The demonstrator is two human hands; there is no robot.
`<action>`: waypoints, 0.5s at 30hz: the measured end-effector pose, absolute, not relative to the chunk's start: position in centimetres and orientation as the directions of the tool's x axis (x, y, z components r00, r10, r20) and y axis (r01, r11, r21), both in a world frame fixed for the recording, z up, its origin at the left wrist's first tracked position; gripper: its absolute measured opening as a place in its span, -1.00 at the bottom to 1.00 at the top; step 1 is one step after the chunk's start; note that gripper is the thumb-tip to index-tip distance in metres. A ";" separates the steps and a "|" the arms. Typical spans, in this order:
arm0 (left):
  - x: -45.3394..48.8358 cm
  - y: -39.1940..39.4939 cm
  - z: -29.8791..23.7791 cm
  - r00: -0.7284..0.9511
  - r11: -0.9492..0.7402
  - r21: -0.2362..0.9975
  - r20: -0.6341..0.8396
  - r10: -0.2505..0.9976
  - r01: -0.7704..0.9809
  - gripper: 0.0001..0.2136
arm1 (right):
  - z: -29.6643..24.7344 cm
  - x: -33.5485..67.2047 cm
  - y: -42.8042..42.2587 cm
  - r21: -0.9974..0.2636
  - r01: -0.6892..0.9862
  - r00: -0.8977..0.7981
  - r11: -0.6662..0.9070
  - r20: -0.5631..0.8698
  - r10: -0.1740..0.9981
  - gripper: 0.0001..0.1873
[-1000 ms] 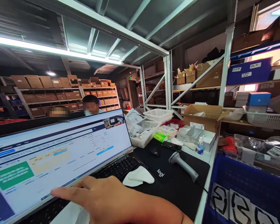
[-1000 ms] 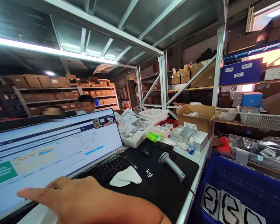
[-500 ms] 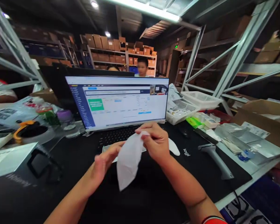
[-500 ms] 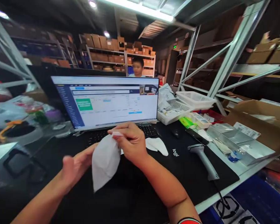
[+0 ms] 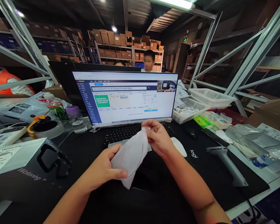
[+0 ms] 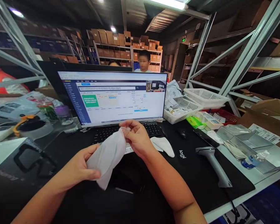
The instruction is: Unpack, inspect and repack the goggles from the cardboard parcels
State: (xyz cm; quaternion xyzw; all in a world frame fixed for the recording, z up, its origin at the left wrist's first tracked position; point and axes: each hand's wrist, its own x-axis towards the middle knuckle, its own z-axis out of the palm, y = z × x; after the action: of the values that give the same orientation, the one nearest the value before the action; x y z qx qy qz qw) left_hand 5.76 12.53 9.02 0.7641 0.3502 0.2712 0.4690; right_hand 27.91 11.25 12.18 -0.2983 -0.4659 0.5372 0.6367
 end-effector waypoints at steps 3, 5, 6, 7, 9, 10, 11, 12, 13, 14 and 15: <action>4.9 12.7 9.9 0.494 -0.642 0.498 0.410 0.767 0.583 -0.75 | 11.6 28.7 13.0 -0.906 -0.396 -0.050 0.147 0.181 0.982 -0.56; 4.7 12.3 10.3 0.525 -0.734 0.043 0.670 0.525 0.678 -0.93 | 11.1 29.0 13.9 -0.918 -0.375 -0.064 0.130 0.165 0.984 -0.58; 4.7 12.1 10.4 0.565 -0.715 -0.176 0.746 0.351 0.676 -0.88 | 10.8 29.0 14.3 -0.926 -0.360 -0.077 0.114 0.152 0.985 -0.60; 4.7 11.8 10.5 0.609 -0.663 -0.363 0.773 0.178 0.655 -0.84 | 10.5 28.9 14.5 -0.935 -0.340 -0.096 0.097 0.137 0.986 -0.61; 4.8 11.3 10.4 0.676 -0.544 -0.600 0.733 -0.078 0.587 -0.80 | 10.0 28.6 14.7 -0.956 -0.285 -0.127 0.074 0.114 0.985 -0.66; 4.9 11.1 10.2 0.695 -0.511 -0.659 0.702 -0.154 0.552 -0.79 | 9.7 28.3 14.6 -0.966 -0.248 -0.133 0.073 0.108 0.985 -0.69; 4.9 10.9 9.9 0.703 -0.501 -0.685 0.685 -0.192 0.529 -0.77 | 9.5 28.0 14.4 -0.975 -0.205 -0.128 0.080 0.108 0.986 -0.73; 4.9 10.8 9.5 0.692 -0.508 -0.676 0.694 -0.197 0.533 -0.74 | 9.3 27.7 14.2 -0.982 -0.161 -0.117 0.095 0.115 0.987 -0.75; 4.9 10.6 8.9 0.663 -0.526 -0.639 0.728 -0.176 0.562 -0.71 | 9.2 27.5 13.9 -0.987 -0.117 -0.103 0.114 0.127 0.987 -0.75; 4.7 10.5 8.3 0.615 -0.561 -0.567 0.779 -0.126 0.603 -0.68 | 9.3 27.4 13.7 -0.988 -0.069 -0.095 0.139 0.145 0.985 -0.72; 4.4 10.4 7.6 0.545 -0.613 -0.453 0.837 -0.043 0.647 -0.64 | 9.4 27.4 13.5 -0.987 -0.025 -0.109 0.156 0.158 0.981 -0.66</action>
State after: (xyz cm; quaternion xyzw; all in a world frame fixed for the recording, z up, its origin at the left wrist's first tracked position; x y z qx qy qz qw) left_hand 4.44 10.39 7.58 0.7850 0.1922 0.4363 -0.3955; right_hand 27.41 13.53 9.44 -0.4264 -0.5609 0.4900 0.5133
